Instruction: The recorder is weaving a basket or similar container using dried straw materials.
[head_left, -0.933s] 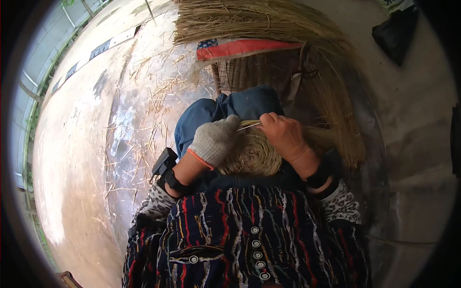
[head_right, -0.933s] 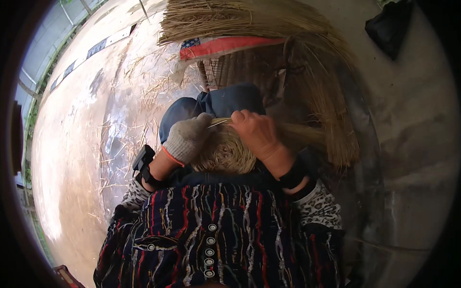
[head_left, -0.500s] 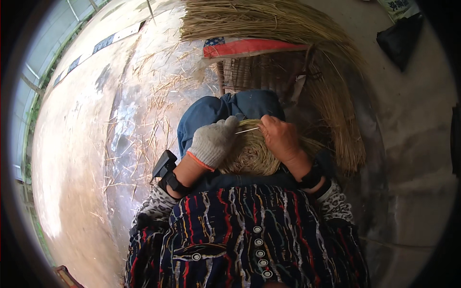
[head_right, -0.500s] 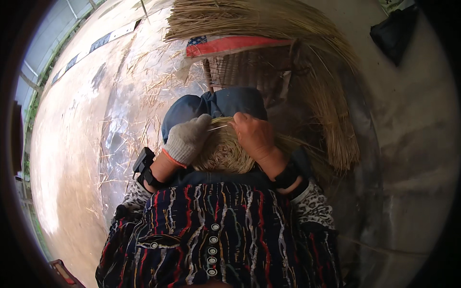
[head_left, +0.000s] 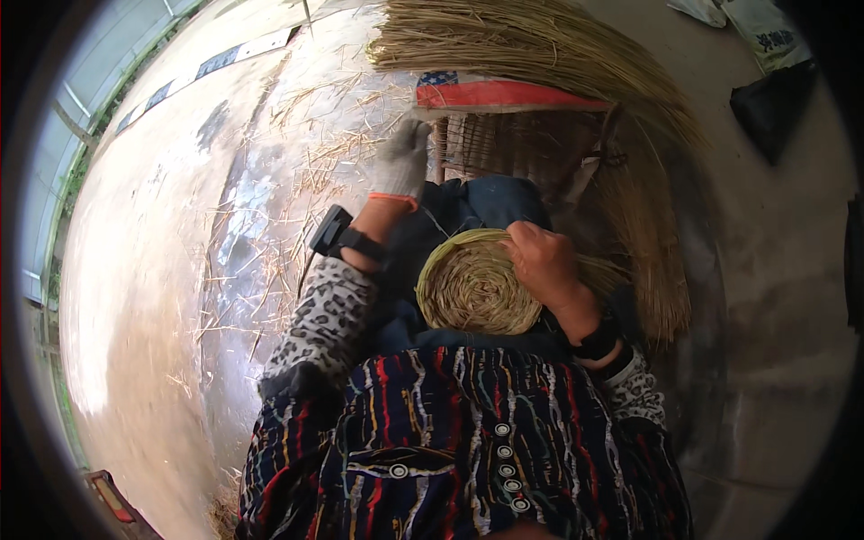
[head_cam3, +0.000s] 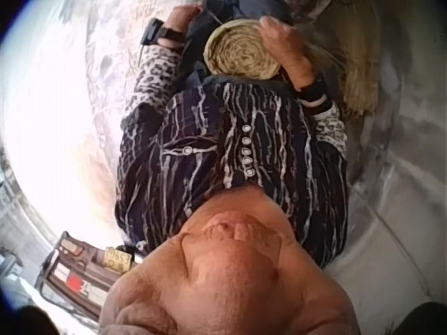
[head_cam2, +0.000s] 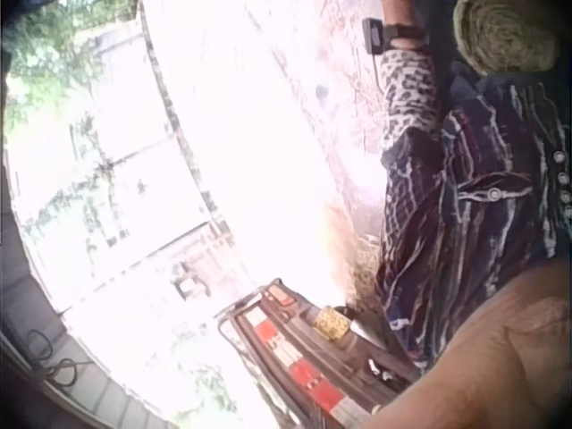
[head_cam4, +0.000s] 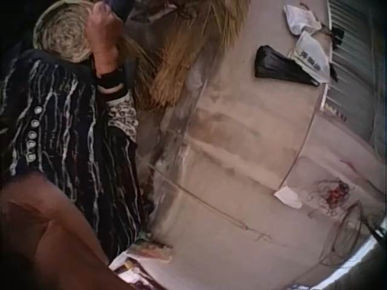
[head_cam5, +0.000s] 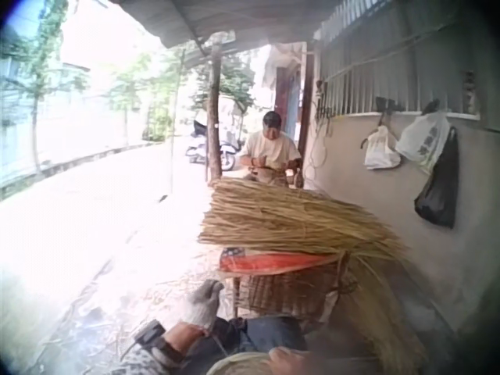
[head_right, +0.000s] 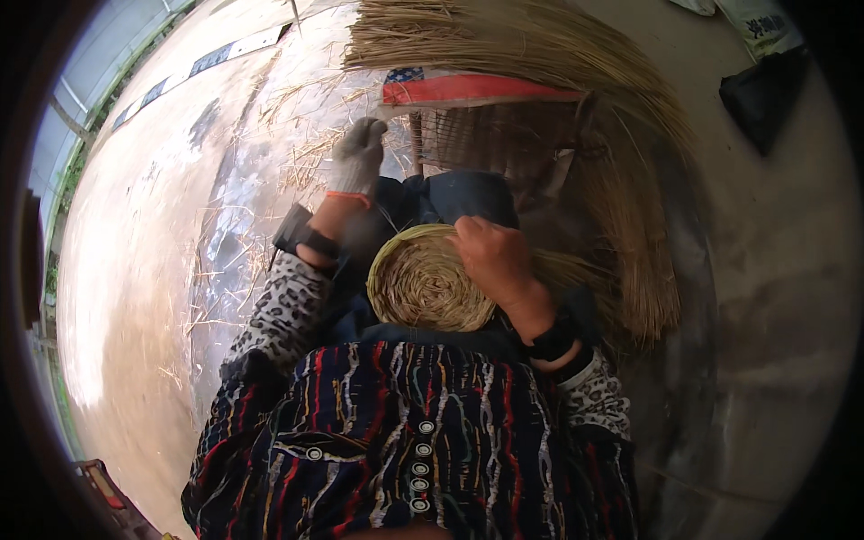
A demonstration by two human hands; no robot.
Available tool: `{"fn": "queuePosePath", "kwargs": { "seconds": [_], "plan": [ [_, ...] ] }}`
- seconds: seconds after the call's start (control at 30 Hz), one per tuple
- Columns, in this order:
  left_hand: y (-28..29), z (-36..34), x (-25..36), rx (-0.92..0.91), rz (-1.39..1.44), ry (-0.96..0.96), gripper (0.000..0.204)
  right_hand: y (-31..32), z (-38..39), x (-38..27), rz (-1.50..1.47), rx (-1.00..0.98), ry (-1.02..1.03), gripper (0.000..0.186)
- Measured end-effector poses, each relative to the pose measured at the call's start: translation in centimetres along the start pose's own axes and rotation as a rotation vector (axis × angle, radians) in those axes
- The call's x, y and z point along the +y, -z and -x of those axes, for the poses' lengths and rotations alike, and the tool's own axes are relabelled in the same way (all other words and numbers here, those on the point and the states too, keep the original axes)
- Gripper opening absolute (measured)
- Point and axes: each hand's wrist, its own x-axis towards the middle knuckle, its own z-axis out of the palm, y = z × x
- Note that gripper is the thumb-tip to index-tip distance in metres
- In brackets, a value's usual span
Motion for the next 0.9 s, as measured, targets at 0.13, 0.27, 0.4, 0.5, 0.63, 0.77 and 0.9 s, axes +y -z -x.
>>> {"fn": "queuePosePath", "kwargs": {
  "seconds": [0.13, 0.27, 0.4, 0.5, 0.63, 0.77, 0.9],
  "plan": [
    [-0.6, -1.0, -0.8, 0.050, -0.088, -0.037, 0.023, 0.1, 0.3, 0.1, 0.019, -0.009, -0.021, 0.023],
    [1.0, -0.4, 0.2, -0.077, -0.179, -0.016, 0.027, -0.1, 0.8, 0.3, 0.061, -0.055, -0.097, 0.021],
    [4.3, 3.8, 2.6, -0.275, -0.154, -0.436, 0.034, -0.8, 1.7, 0.9, 0.089, -0.138, -0.236, 0.021],
    [5.9, 8.3, 2.0, -0.399, -0.303, -0.769, 0.030, -0.8, 1.3, 0.7, 0.070, -0.181, -0.260, 0.021],
    [7.7, 11.8, 9.2, -0.693, -0.724, -0.491, 0.023, -0.7, 1.1, 0.8, 0.074, -0.186, -0.278, 0.022],
    [7.2, 12.3, 9.7, -0.729, -0.804, -0.473, 0.025, -0.5, 0.8, 0.6, 0.063, -0.186, -0.282, 0.022],
    [7.0, 12.5, 10.8, -0.791, -0.861, -0.377, 0.024, -0.4, 0.7, 0.4, 0.054, -0.179, -0.279, 0.023]
  ]
}}
